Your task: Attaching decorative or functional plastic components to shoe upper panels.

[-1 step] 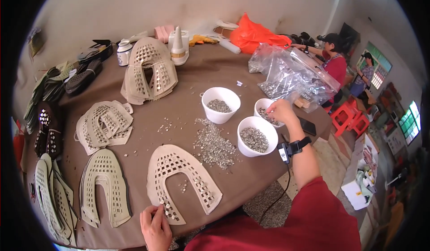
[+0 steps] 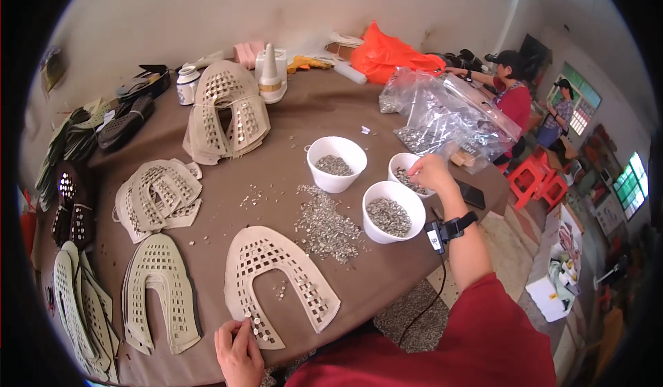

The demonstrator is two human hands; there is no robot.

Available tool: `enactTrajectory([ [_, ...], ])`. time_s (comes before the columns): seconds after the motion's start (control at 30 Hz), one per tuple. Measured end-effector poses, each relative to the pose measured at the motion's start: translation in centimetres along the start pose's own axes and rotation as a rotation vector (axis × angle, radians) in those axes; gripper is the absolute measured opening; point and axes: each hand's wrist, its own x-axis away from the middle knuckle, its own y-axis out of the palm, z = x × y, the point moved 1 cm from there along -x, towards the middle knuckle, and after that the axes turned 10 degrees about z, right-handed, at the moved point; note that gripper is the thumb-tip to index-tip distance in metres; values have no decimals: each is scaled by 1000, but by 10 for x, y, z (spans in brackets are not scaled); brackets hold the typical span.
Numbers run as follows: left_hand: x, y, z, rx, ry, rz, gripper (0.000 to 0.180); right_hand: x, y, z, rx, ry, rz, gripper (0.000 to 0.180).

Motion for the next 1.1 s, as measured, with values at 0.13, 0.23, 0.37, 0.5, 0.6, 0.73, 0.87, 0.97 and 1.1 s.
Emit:
enactTrajectory([
  [0.13,-1,-1,1,-13,15,-23,22,5,-5,1,-44,158,-23,16],
  [0.23,-1,-1,2,4,22,-28,21,12,-17,0,-141,220,-19,14],
  [0.37,3,-2,0,-5,52,-21,20,42,-39,-29,-396,116,48,14],
  [0.5,6,-5,-2,-18,29,-17,20,83,-38,-98,-567,-138,-178,16],
  [0.6,17,2,-15,-18,-1,37,30,126,-26,-143,-529,-310,-371,15],
  [0.73,-1,1,3,-20,0,-82,47,170,11,-153,-536,-583,-365,13],
  [0.87,-6,1,2,-38,96,-107,44,181,33,-159,-457,-543,-305,13],
  [0.97,-7,-10,3,-15,54,-147,38,187,36,-163,-458,-458,-313,14],
  [1.1,-15,-20,2,21,44,-207,29,190,33,-169,-426,-449,-241,13],
])
